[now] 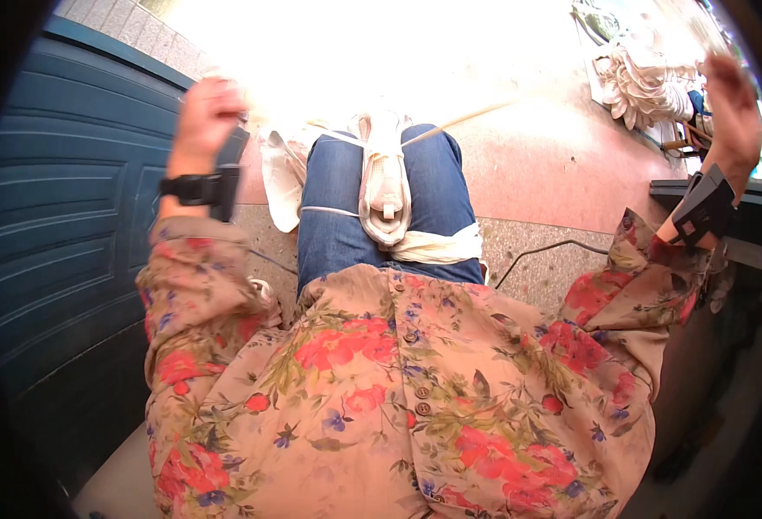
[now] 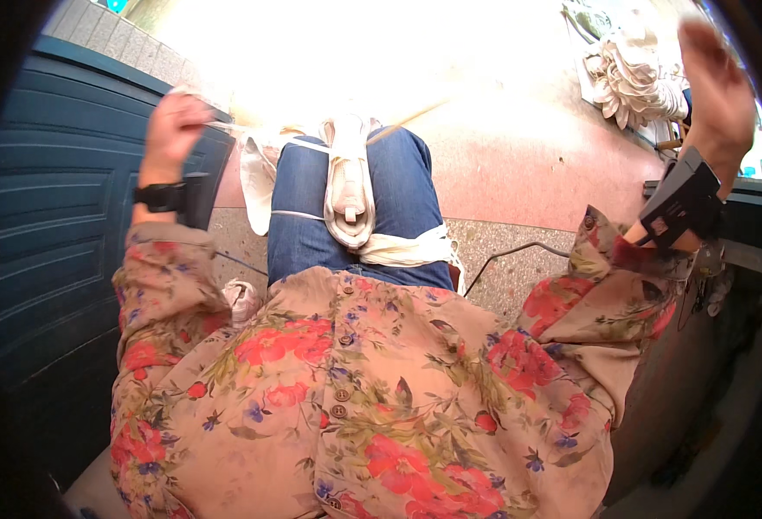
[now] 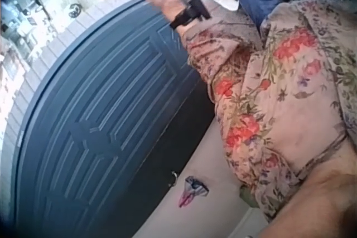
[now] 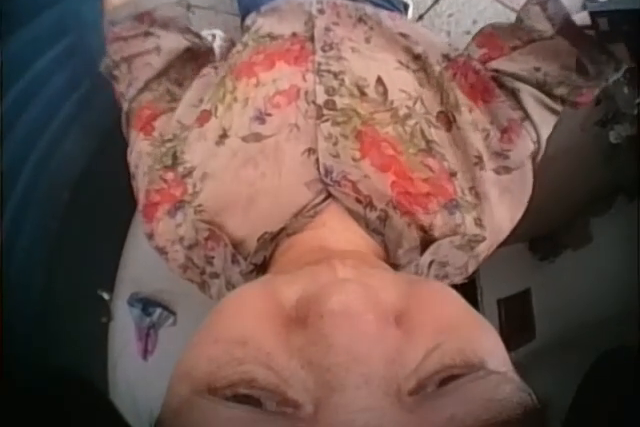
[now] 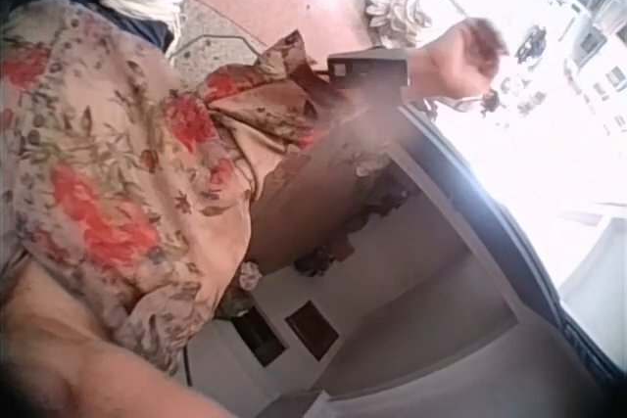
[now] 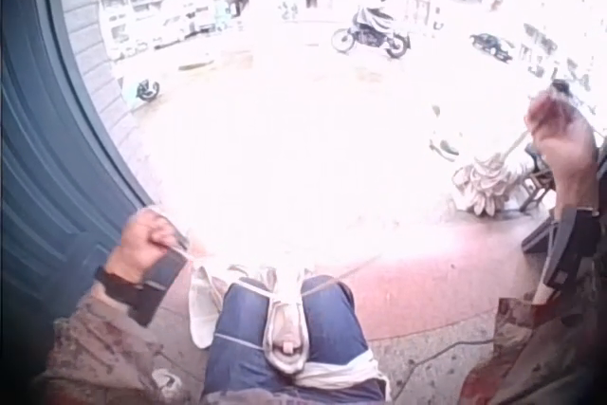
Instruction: Insert and thread laces through the eyelets of a white shoe.
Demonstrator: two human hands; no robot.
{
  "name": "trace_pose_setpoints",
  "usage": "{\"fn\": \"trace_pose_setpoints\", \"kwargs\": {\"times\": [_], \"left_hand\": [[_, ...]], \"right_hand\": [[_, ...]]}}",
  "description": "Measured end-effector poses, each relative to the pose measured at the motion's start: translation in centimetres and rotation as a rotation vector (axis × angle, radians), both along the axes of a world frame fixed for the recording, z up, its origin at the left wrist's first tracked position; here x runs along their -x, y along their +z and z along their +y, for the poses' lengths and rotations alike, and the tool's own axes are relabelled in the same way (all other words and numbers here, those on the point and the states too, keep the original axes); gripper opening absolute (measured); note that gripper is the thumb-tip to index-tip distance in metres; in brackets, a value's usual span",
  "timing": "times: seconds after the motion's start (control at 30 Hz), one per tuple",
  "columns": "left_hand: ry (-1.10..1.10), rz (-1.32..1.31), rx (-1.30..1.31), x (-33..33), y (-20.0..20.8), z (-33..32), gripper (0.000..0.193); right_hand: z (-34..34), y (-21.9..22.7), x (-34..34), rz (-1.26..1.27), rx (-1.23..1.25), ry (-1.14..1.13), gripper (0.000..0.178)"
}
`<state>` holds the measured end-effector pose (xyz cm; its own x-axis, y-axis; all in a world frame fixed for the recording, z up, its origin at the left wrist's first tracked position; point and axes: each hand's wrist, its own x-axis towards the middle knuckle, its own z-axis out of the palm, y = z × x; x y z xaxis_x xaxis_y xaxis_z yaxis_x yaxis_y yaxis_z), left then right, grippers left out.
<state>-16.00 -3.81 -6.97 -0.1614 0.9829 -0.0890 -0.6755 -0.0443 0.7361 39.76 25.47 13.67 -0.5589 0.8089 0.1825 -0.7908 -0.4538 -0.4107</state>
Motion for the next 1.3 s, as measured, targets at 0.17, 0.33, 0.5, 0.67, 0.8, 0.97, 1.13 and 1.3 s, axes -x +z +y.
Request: {"fn": "trace_pose_setpoints", "kwargs": {"times": [0.17, 0.33, 0.5, 0.67, 0.8, 0.97, 1.13, 1.3], "left_hand": [[0.463, 0.017, 0.345, 6.9, 2.1, -4.7, 0.020], [0.618, 0.051, 0.429, 6.5, 0.8, -5.9, 0.022], [0.146, 0.123, 0.647, -5.8, -2.6, -1.4, 0.017], [-0.181, 0.181, 0.750, -15.1, -5.5, -0.6, 0.020], [-0.204, 0.655, 0.717, -19.1, -5.9, -0.4, 0.020], [-0.178, 0.812, 0.734, -19.4, -6.3, -0.9, 0.020], [-0.074, 1.069, 0.567, -19.0, -8.4, -1.7, 0.023], [-0.047, 1.322, 0.544, -19.6, -8.0, -1.5, 0.024]], "right_hand": [[-0.6, -10.8, -5.4, -0.571, 0.048, -0.387, 0.029], [-9.8, -19.3, 7.5, -1.410, -0.308, -0.289, 0.020], [-19.1, -26.8, 15.2, -1.332, -0.621, 0.275, 0.018], [-20.8, -31.2, 18.8, -1.251, -0.976, -0.269, 0.017], [-19.3, -29.4, 18.5, -1.502, -0.868, -0.041, 0.016], [-18.7, -28.5, 17.8, -1.428, -0.773, -0.101, 0.012], [-18.7, -26.8, 16.7, -1.324, -0.978, -0.238, 0.008], [-21.4, -28.6, 17.0, -1.435, -1.269, -0.132, 0.009]]}}
